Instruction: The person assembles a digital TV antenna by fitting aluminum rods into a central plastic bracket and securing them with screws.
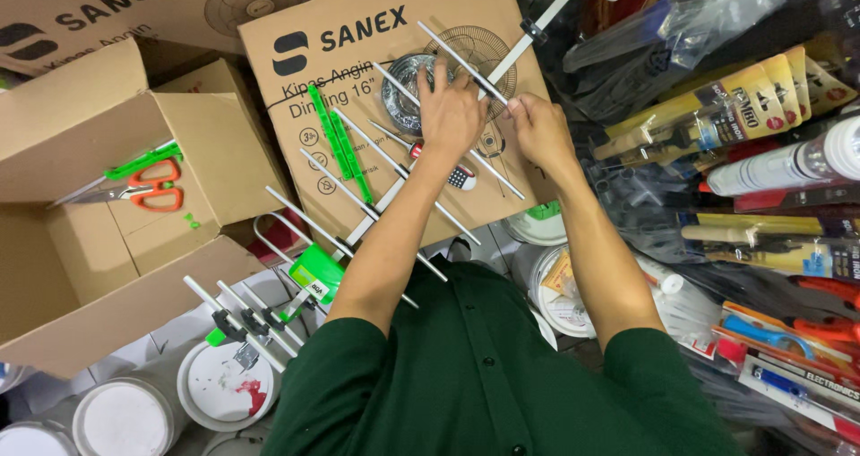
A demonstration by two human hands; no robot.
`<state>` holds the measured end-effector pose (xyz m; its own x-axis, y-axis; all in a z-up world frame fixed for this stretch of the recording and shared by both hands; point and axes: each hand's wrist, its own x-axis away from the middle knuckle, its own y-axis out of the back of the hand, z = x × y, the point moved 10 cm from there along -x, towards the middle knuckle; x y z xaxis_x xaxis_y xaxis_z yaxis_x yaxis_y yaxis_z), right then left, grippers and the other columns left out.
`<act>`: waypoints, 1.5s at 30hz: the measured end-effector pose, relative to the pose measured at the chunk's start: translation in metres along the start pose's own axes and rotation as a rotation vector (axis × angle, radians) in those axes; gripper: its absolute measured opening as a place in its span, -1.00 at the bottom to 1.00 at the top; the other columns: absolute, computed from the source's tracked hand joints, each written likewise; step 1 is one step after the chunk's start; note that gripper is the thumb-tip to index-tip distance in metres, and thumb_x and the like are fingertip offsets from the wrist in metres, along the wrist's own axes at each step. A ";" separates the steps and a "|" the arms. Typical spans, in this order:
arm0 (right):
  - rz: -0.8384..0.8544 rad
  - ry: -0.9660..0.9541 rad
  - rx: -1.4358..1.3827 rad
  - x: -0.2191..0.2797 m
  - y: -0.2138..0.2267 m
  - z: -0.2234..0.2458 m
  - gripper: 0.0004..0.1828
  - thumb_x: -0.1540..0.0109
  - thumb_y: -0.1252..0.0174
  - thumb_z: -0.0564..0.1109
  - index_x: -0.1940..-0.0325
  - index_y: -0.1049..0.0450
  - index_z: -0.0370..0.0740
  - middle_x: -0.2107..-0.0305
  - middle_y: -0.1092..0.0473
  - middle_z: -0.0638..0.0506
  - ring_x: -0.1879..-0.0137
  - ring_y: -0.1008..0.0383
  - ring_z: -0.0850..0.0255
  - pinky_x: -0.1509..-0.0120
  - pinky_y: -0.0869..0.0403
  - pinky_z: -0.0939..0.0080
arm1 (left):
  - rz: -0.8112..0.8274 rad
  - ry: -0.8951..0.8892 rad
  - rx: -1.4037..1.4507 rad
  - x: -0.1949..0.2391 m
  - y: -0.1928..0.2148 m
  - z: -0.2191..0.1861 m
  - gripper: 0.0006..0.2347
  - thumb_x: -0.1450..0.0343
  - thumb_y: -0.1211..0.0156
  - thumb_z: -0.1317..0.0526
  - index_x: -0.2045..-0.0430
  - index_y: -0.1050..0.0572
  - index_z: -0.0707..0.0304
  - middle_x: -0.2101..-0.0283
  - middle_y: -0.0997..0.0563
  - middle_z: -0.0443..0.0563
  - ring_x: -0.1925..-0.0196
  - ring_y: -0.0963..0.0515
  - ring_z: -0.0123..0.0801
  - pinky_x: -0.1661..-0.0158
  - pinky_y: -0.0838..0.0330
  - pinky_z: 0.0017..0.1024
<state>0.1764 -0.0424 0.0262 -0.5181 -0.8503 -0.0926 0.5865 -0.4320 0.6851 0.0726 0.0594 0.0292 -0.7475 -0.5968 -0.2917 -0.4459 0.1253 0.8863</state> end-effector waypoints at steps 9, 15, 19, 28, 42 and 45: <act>0.031 -0.050 -0.042 -0.006 -0.004 0.002 -0.73 -0.40 -0.06 -0.08 0.23 -0.56 -0.28 0.57 -0.42 -0.16 0.41 -0.47 0.04 0.24 -0.40 0.06 | -0.037 -0.007 -0.005 0.000 0.003 -0.001 -0.74 -0.35 -0.28 0.11 0.27 -0.66 0.34 0.03 -0.62 0.11 -0.28 -0.27 0.15 -0.29 -0.02 0.25; 0.056 -0.018 -0.025 -0.004 -0.001 0.011 -0.76 -0.41 -0.06 -0.08 0.14 -0.55 -0.28 0.52 -0.45 -0.15 0.36 -0.52 0.02 0.20 -0.44 0.06 | -0.061 -0.015 0.009 0.001 0.007 -0.003 -0.74 -0.34 -0.29 0.12 0.28 -0.66 0.35 0.03 -0.62 0.11 -0.28 -0.27 0.15 -0.29 -0.02 0.24; 0.025 0.073 0.002 0.005 0.021 0.007 -0.77 -0.43 -0.06 -0.11 -0.01 -0.53 -0.32 0.36 -0.53 -0.17 0.24 -0.56 0.06 0.12 -0.48 0.09 | -0.043 0.000 0.001 0.000 0.007 -0.001 -0.75 -0.34 -0.29 0.12 0.29 -0.66 0.33 0.06 -0.63 0.10 -0.28 -0.26 0.15 -0.28 -0.01 0.24; 0.033 -0.092 -0.475 0.029 0.060 -0.041 -0.75 -0.49 0.04 -0.15 -0.09 -0.50 -0.35 0.20 -0.54 0.01 0.13 -0.54 0.36 0.01 -0.51 0.31 | -0.029 -0.009 -0.006 -0.001 0.000 -0.002 -0.75 -0.35 -0.29 0.10 0.28 -0.67 0.30 0.06 -0.62 0.13 -0.29 -0.26 0.17 -0.28 0.00 0.26; 0.010 -0.026 -0.026 0.037 0.040 -0.008 -0.81 -0.29 -0.25 -0.19 0.03 -0.56 -0.30 0.39 -0.55 -0.13 0.31 -0.59 0.14 0.18 -0.48 0.19 | -0.045 -0.027 -0.030 0.000 0.009 -0.008 -0.76 -0.36 -0.30 0.12 0.31 -0.66 0.35 0.04 -0.61 0.13 -0.26 -0.28 0.15 -0.27 -0.03 0.24; -0.001 -0.017 -0.023 0.042 0.041 -0.003 -0.78 -0.29 -0.23 -0.18 0.00 -0.55 -0.29 0.40 -0.53 -0.17 0.31 -0.59 0.08 0.18 -0.48 0.17 | -0.068 -0.014 0.018 -0.001 0.013 -0.006 -0.74 -0.33 -0.34 0.12 0.31 -0.65 0.39 0.02 -0.57 0.18 -0.25 -0.29 0.17 -0.28 -0.04 0.21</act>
<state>0.1809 -0.0965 0.0483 -0.5291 -0.8447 -0.0813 0.5999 -0.4400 0.6682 0.0701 0.0567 0.0432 -0.7221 -0.5931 -0.3561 -0.5047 0.0996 0.8575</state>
